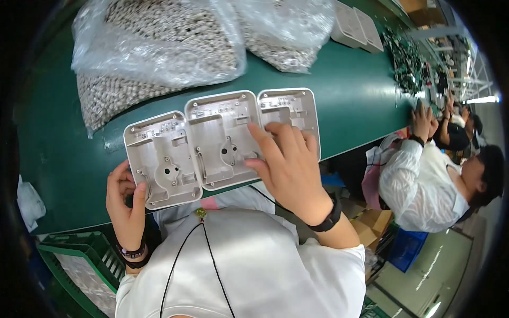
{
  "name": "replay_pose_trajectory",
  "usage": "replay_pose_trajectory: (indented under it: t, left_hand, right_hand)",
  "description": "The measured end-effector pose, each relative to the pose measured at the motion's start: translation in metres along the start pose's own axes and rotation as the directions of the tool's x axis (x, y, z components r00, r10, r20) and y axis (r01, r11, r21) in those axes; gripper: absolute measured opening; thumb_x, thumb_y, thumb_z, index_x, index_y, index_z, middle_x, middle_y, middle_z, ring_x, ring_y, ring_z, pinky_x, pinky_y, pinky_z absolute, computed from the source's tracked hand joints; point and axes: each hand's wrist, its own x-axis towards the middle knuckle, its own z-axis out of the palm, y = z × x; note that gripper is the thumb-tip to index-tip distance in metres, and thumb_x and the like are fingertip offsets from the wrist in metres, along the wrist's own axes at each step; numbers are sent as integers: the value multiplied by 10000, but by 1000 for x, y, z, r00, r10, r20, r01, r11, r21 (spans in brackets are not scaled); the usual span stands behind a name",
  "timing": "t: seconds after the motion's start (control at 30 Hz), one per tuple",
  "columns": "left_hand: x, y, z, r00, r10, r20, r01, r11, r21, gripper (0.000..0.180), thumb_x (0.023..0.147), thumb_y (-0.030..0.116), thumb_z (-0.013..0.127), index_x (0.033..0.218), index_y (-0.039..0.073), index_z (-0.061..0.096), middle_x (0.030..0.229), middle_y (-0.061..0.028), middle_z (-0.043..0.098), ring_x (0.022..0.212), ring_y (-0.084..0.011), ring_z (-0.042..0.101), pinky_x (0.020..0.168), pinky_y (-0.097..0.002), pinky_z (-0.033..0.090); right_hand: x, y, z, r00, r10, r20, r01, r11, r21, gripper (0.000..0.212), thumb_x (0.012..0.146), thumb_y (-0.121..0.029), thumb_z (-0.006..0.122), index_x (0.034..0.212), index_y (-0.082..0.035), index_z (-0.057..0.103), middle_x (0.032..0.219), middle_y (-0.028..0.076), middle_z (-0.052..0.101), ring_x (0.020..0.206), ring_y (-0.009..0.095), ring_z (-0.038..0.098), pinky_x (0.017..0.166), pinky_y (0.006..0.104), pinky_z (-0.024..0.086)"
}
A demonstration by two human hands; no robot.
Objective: The person picks up plastic housings and places them on the table, then removes small white components from a plastic bag and inserts them into the housings. Finally, they gather the housings and place them back into a green crate.
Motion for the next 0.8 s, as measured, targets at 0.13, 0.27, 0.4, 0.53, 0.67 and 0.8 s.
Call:
replay_pose_trajectory:
  t: [0.13,0.27,0.4,0.53,0.67,0.8]
  left_hand:
    - [3,19,18,995,34,92,-37,999,31,465,751,23,624,1174,-22,435,879,-97,468,697,-155,538,642,-259,472]
    - [4,40,44,963,39,267,-14,996,-93,520,766,40,621,1217,-35,374,930,-120,464,764,-177,566,687,-277,489]
    - [11,50,67,895,75,440,5,984,-179,587,777,64,625,1257,-43,305,983,-145,462,835,-211,586,727,-294,497]
    - [23,64,89,820,171,546,-97,982,-162,626,776,74,628,1279,-35,271,1060,-169,455,886,-239,590,740,-306,497]
    - [24,94,114,686,309,658,-263,949,-172,612,787,123,616,1281,-25,286,1141,-186,440,917,-263,585,743,-318,494]
    - [30,97,128,545,386,745,-446,885,-133,560,808,211,589,1257,-14,340,1207,-182,419,935,-285,571,750,-332,486]
  right_hand:
    - [-6,0,9,981,62,-182,-59,998,19,547,793,-392,550,1243,-97,450,1226,159,404,999,331,453,844,411,331]
    - [-3,9,14,940,186,-286,-217,973,-81,625,772,-483,543,1258,-105,435,1293,180,324,1051,359,424,873,428,322]
    - [-6,25,16,904,317,-288,-363,924,-123,656,733,-463,599,1260,-112,429,1303,172,311,1107,374,379,911,461,292]
    - [-9,54,12,911,321,-261,-353,932,-87,673,692,-408,656,1259,-126,428,1318,158,303,1157,369,339,947,481,258]
    - [-23,108,2,891,356,-280,-386,921,-58,675,667,-343,683,1252,-121,429,1319,143,309,1181,353,322,967,485,235]
    - [-34,177,-11,906,317,-282,-345,937,-54,673,662,-335,683,1251,-130,429,1314,138,320,1179,339,333,974,472,238]
